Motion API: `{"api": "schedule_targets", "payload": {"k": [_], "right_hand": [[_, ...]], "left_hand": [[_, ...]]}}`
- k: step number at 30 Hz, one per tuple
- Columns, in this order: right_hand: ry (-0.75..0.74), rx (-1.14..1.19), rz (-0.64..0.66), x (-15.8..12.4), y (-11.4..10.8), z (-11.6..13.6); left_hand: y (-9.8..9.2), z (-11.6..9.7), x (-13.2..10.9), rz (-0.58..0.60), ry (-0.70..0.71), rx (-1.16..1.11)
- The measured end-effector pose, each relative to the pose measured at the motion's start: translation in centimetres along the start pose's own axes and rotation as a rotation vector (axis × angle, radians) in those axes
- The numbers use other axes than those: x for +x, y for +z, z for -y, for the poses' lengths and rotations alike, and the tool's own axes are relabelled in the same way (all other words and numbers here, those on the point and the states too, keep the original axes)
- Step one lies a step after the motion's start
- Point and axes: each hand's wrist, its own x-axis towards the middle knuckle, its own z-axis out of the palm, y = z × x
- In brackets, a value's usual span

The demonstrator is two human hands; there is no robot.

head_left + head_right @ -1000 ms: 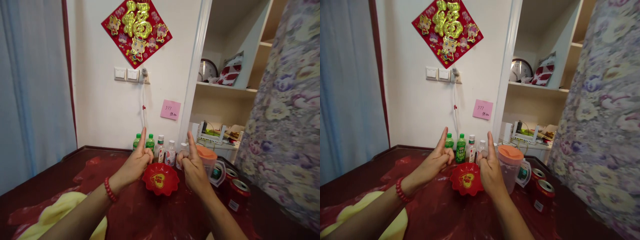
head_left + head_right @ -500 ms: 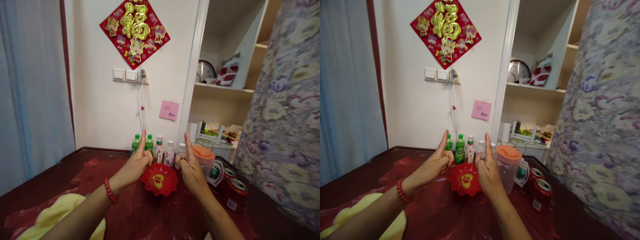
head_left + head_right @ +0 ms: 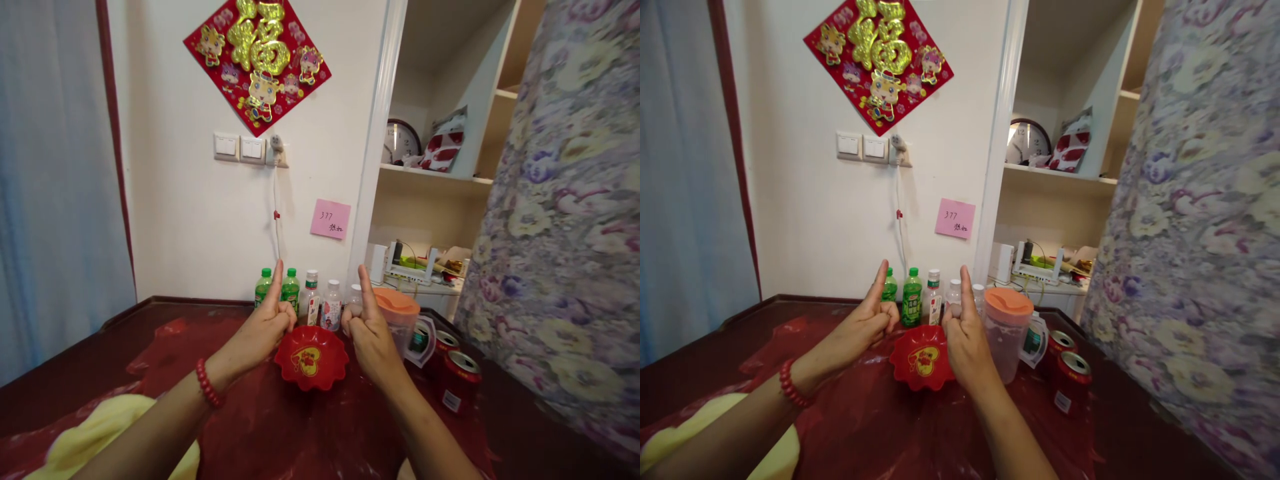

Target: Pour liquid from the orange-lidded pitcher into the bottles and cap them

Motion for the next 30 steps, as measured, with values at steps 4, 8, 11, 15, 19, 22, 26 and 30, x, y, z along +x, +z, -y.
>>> {"api": "schedule_targets", "payload": {"k": [4,8,11,15,19,22,26,30], "right_hand": [[-0.013,0.002,-0.003,0.0,-0.2,-0.2],[-0.001,0.012,-0.016,0.0,-0.4,-0.3],[0.0,0.036,-0.022,-0.1,-0.3,-0.2],[0.018,0.119,-0.088,-0.1,-1.1,0.6],[0.041,-0.033,-0.321,0.2,-5.1,1.0],[-0.002,-0.467,-0.476,0.3,-9.7,-0.5],[0.085,-0.927,-0.437,-0.4,-14.4,-4.3],[0.184,-0.981,-0.334,-1.3,-15.8,-7.0]], "left_hand": [[0.2,0.0,0.1,-0.004,-0.016,0.012],[0.3,0.2,0.3,0.0,-0.013,0.019],[0.3,0.2,0.4,0.01,0.0,0.02],[0.3,0.4,0.5,0.024,0.007,0.021],[-0.2,0.6,0.6,0.024,0.003,0.023],[-0.7,0.8,0.6,0.038,0.029,0.006],[-0.9,1.4,0.7,0.044,0.039,-0.041],[-1.1,3.0,1.1,0.023,0.017,0.006]]}}
